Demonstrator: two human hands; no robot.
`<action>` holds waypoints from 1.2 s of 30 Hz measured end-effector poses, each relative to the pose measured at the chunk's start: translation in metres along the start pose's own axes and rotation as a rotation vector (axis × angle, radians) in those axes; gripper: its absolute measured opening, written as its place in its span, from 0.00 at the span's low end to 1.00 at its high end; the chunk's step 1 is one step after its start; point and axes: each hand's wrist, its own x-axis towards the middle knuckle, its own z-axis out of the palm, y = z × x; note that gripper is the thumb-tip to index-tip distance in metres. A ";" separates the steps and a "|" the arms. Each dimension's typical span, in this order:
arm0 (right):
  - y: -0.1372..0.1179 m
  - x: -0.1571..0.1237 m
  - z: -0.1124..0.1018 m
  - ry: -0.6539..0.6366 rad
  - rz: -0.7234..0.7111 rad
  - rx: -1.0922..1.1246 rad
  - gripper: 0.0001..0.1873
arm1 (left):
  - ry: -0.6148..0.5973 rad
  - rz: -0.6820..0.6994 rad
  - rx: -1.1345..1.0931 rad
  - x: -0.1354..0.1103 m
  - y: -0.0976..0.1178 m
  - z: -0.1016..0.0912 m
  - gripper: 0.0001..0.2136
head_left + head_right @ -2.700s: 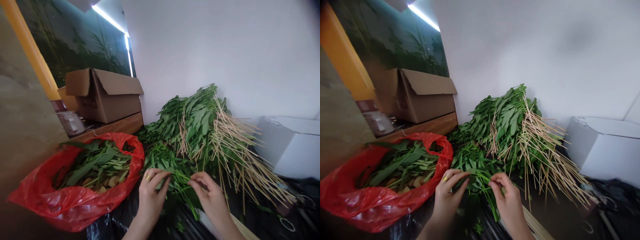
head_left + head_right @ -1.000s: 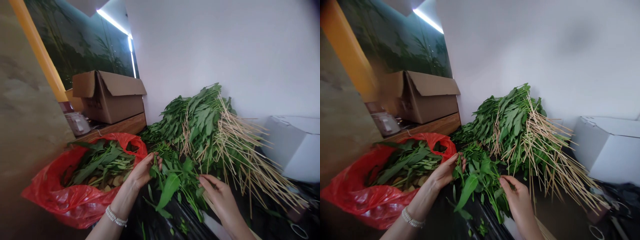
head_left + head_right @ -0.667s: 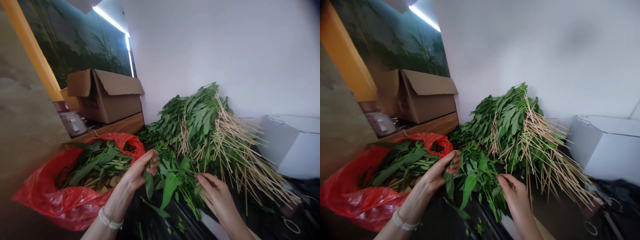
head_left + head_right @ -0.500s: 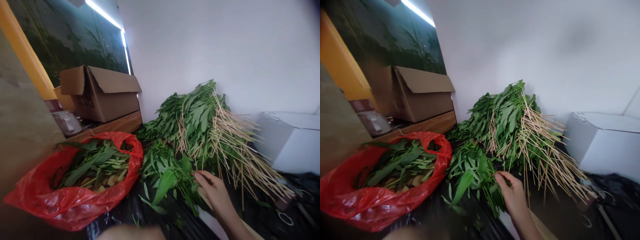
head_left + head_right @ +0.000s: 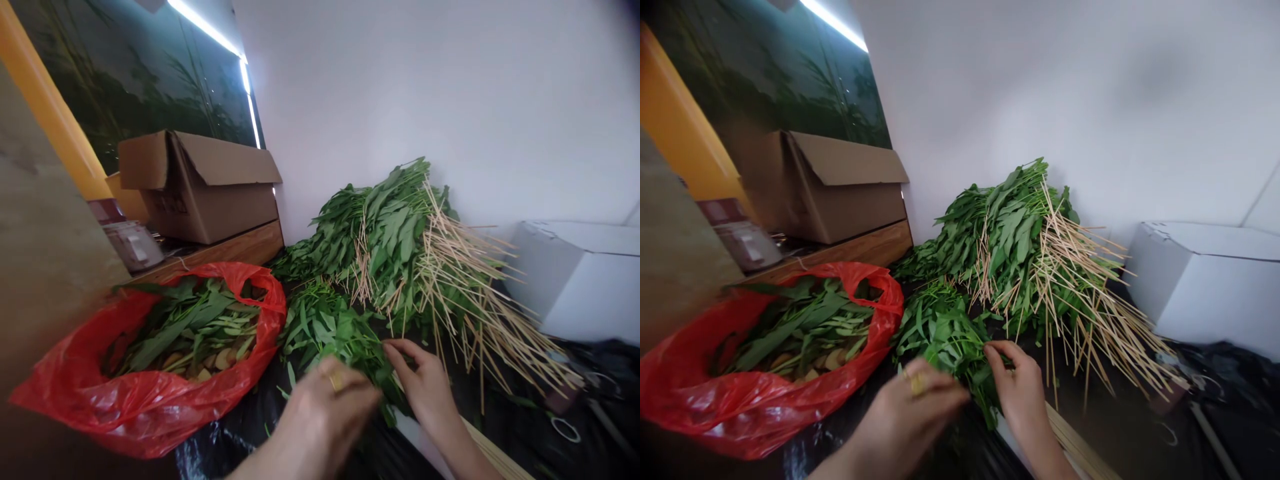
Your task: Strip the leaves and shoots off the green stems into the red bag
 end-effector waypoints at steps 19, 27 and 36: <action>0.000 -0.005 0.004 -0.174 -0.212 -0.184 0.16 | 0.463 -0.091 0.596 0.045 -0.060 0.010 0.06; 0.002 -0.004 0.001 -0.131 -0.111 -0.143 0.18 | 0.953 -0.526 -0.566 0.034 -0.079 -0.041 0.09; 0.007 -0.006 0.008 -0.102 -0.337 -0.258 0.13 | 0.396 -0.011 0.455 0.029 -0.031 -0.015 0.09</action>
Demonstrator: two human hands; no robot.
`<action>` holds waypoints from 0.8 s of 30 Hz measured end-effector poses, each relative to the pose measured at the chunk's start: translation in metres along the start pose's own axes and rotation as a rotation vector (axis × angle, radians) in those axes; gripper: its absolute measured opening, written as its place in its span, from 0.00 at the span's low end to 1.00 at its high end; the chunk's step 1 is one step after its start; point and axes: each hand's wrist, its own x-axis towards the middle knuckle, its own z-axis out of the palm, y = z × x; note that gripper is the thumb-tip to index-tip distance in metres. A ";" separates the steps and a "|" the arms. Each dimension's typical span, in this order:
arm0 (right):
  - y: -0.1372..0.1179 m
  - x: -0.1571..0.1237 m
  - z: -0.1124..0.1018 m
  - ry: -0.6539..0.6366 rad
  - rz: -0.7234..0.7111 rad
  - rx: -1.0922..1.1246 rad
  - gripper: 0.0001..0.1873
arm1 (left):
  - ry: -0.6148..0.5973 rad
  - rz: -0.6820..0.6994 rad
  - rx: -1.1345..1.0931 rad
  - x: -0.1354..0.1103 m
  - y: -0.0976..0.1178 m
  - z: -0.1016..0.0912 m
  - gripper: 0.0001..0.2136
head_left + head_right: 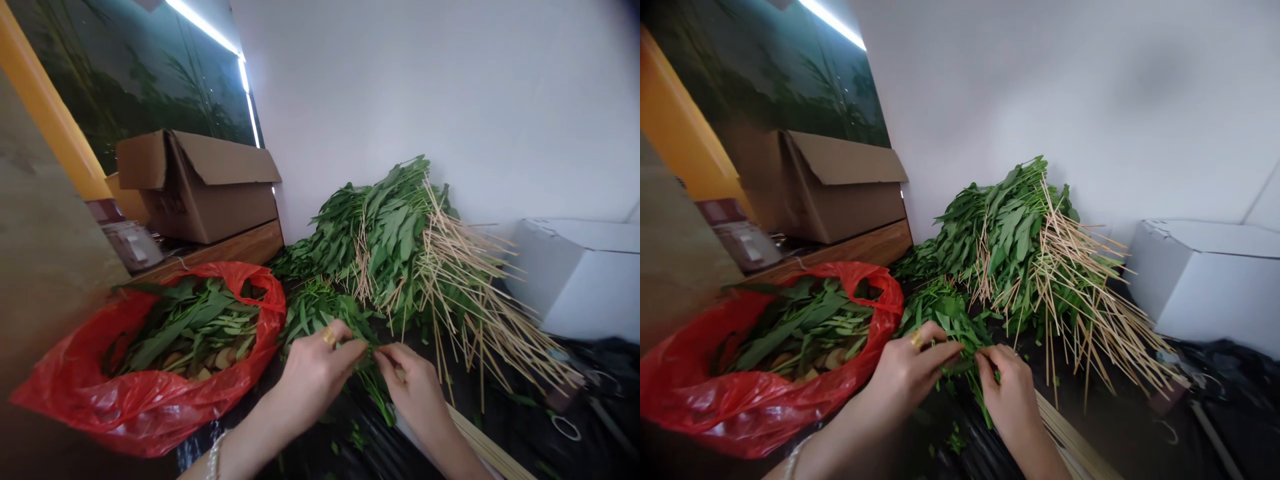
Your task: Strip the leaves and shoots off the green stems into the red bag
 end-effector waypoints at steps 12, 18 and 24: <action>0.001 -0.003 0.003 -0.030 -0.147 -0.207 0.09 | -0.361 0.084 0.358 -0.004 -0.023 0.018 0.06; -0.003 -0.005 0.006 -0.079 -0.180 -0.289 0.10 | -0.290 -0.017 0.238 -0.008 -0.023 0.030 0.04; -0.006 -0.002 -0.002 -0.111 -0.145 -0.092 0.11 | 0.048 -0.451 -0.360 0.003 -0.046 0.024 0.06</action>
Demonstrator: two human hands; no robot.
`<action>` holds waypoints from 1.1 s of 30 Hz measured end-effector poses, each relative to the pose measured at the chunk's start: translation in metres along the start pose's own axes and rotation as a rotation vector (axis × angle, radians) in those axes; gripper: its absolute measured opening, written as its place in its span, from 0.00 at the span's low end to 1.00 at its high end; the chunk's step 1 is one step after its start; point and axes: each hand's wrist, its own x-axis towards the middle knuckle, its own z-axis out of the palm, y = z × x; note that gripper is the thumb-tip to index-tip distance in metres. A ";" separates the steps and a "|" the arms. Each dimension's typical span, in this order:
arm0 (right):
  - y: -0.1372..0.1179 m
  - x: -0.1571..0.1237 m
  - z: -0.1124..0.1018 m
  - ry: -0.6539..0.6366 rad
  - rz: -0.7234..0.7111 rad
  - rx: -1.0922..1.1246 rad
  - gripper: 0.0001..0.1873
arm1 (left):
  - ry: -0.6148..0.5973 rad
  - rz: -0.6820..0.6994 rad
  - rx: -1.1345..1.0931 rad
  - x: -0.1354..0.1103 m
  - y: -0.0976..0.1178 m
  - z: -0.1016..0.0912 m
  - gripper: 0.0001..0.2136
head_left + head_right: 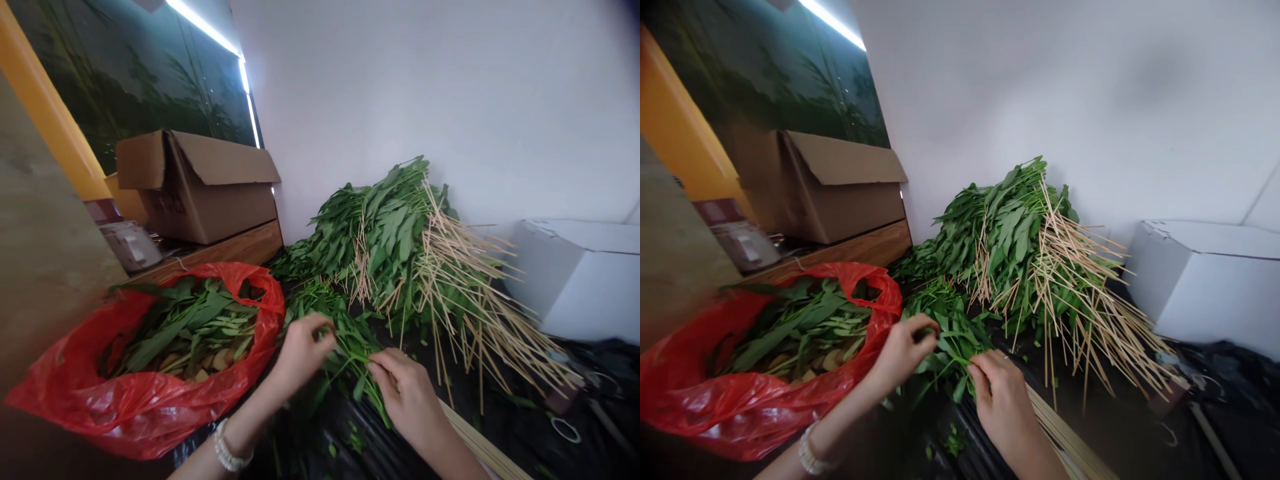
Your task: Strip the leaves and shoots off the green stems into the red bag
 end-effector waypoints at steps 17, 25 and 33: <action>-0.010 -0.008 0.009 -0.166 -0.101 -0.121 0.13 | -0.537 0.491 0.475 -0.015 0.024 -0.003 0.07; -0.021 0.002 -0.018 -0.367 0.225 0.603 0.16 | -0.609 0.298 -0.126 -0.017 0.042 -0.028 0.12; -0.026 -0.014 0.007 -0.407 0.160 0.471 0.12 | -0.043 0.021 -0.338 -0.009 0.008 -0.067 0.19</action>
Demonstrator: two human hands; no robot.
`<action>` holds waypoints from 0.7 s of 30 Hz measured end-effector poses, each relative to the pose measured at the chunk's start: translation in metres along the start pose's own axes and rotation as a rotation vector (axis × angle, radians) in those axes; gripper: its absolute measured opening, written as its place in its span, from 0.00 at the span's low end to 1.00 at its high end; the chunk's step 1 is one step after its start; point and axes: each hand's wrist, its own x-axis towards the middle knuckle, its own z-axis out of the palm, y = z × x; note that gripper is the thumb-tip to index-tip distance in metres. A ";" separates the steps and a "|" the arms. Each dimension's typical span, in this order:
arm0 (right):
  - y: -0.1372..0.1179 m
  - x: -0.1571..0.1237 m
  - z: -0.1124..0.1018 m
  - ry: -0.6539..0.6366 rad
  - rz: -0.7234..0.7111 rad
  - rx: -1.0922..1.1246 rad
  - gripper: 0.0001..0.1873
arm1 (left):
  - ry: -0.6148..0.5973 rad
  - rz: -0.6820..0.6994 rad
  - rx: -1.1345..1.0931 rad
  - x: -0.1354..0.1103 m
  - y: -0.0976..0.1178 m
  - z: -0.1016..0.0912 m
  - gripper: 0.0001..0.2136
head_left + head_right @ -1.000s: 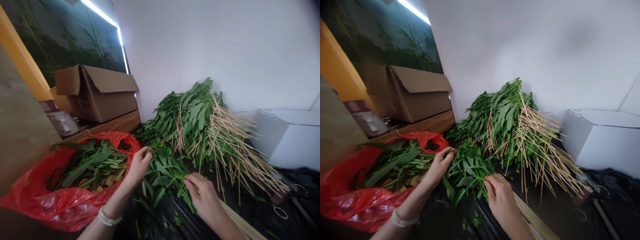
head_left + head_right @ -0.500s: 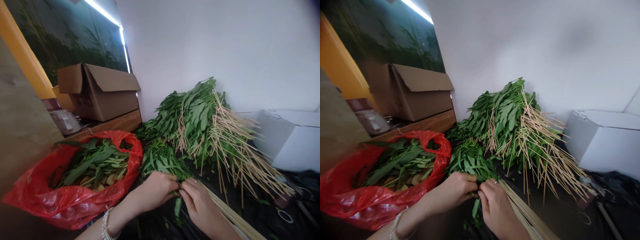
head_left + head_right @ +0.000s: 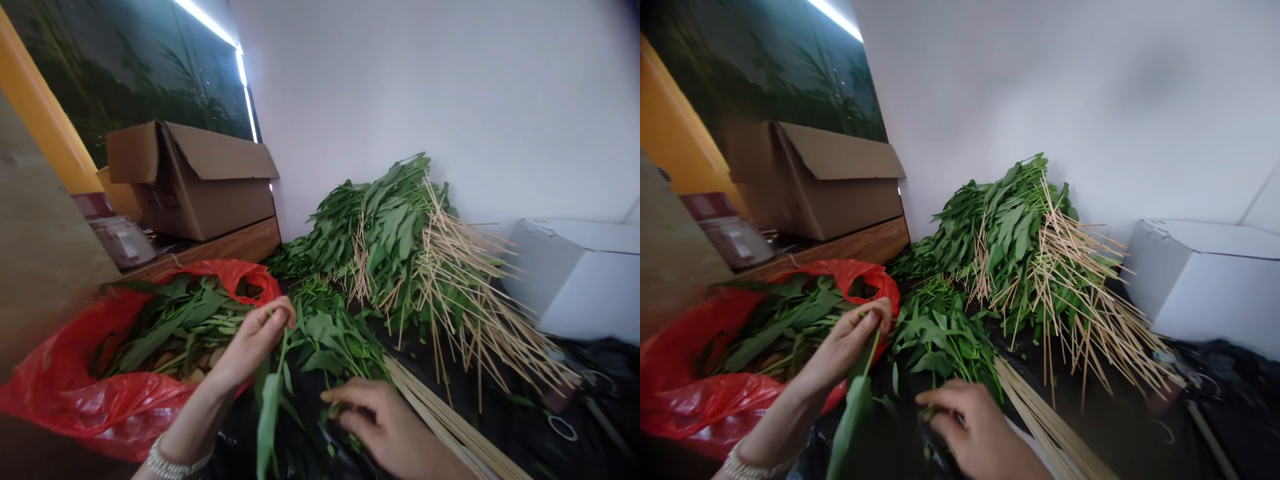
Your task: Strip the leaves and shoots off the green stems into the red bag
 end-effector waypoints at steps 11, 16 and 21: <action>0.036 0.011 -0.037 0.500 0.033 -0.875 0.11 | 0.143 0.028 0.052 -0.001 0.004 -0.013 0.16; 0.053 0.011 -0.028 0.414 0.093 -1.159 0.09 | 0.223 -0.189 -0.576 -0.004 0.001 0.008 0.14; 0.040 0.011 -0.032 0.610 0.055 -0.894 0.06 | 0.151 -0.312 -0.720 -0.004 -0.007 0.013 0.17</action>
